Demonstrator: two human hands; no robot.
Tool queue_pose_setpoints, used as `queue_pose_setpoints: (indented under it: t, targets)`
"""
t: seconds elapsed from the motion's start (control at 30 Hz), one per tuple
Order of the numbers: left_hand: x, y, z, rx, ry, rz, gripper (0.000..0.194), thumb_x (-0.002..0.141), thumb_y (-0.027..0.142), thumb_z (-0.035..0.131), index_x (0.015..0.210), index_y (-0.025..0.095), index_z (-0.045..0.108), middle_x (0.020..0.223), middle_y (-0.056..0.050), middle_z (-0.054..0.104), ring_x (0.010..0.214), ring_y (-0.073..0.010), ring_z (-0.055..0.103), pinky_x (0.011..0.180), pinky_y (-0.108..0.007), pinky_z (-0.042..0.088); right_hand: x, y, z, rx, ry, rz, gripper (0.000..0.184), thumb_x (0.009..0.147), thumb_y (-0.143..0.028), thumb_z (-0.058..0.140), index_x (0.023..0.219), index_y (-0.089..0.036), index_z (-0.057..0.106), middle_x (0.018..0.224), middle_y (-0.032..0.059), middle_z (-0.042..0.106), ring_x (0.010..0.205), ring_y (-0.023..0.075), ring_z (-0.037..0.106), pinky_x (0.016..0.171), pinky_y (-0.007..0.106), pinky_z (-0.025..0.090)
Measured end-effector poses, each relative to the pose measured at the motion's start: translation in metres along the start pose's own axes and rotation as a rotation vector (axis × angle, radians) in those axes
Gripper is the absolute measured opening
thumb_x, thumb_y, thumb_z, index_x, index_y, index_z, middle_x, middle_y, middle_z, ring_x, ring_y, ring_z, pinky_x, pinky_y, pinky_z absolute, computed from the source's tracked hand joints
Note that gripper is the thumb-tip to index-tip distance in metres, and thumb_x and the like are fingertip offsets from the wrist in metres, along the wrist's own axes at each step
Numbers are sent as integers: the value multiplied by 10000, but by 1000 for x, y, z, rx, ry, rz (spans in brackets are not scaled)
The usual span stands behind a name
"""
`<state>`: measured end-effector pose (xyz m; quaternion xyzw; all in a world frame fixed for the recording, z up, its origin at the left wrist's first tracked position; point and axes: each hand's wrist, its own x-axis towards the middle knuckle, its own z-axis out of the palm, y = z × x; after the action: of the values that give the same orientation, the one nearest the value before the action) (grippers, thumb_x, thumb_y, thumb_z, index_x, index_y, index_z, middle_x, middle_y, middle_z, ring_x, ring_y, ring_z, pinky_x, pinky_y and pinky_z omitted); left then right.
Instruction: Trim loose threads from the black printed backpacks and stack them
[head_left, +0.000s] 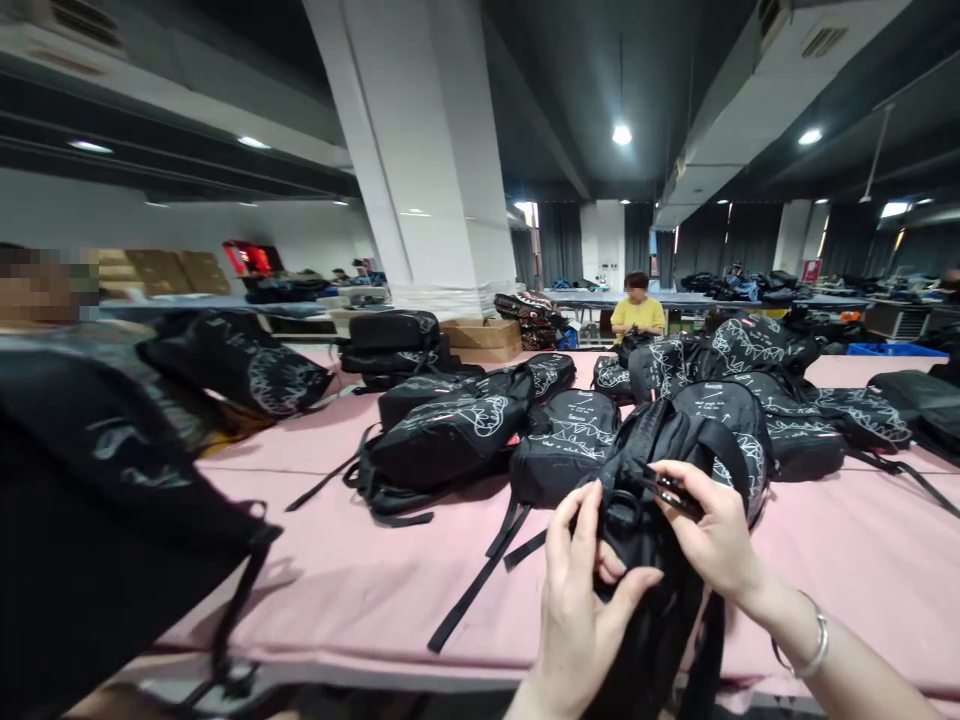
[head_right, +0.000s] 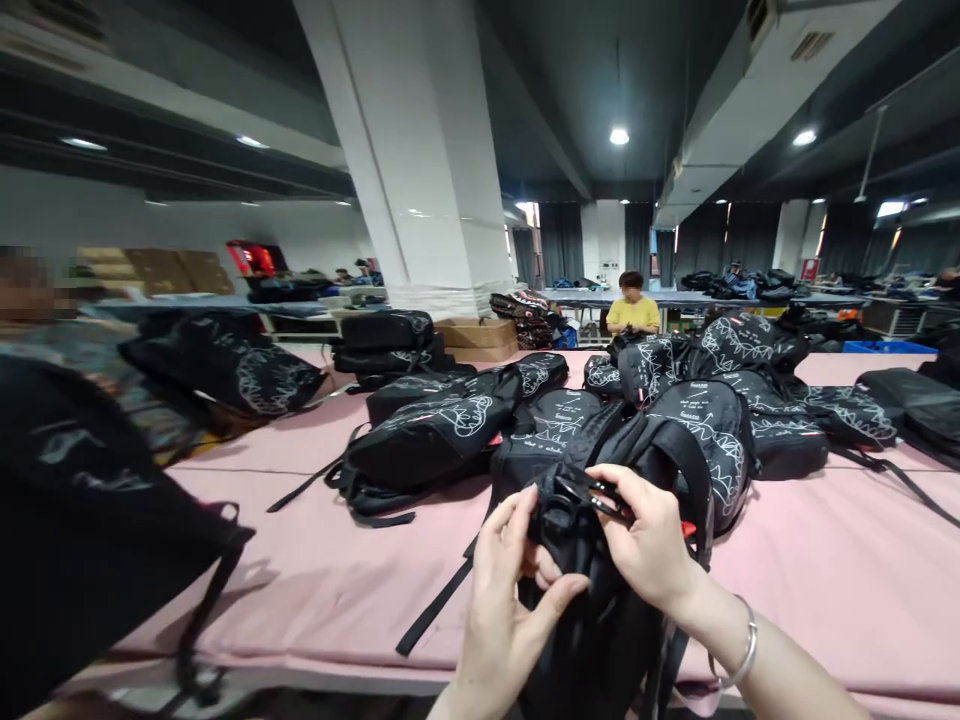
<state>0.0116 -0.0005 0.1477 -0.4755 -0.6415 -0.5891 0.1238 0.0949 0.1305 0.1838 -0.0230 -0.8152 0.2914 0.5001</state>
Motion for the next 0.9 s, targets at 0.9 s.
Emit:
queue_pose_setpoints:
  t: [0.9]
  targets:
    - [45, -11, -44, -130, -64, -269, 276, 812, 410, 493, 666, 178, 516, 653, 12, 485, 546, -108, 465, 456, -198, 406, -16, -25, -8, -364, -260, -221, 108, 881, -238, 452, 903, -172, 534, 721, 39, 609, 610, 143, 580, 558, 237, 427]
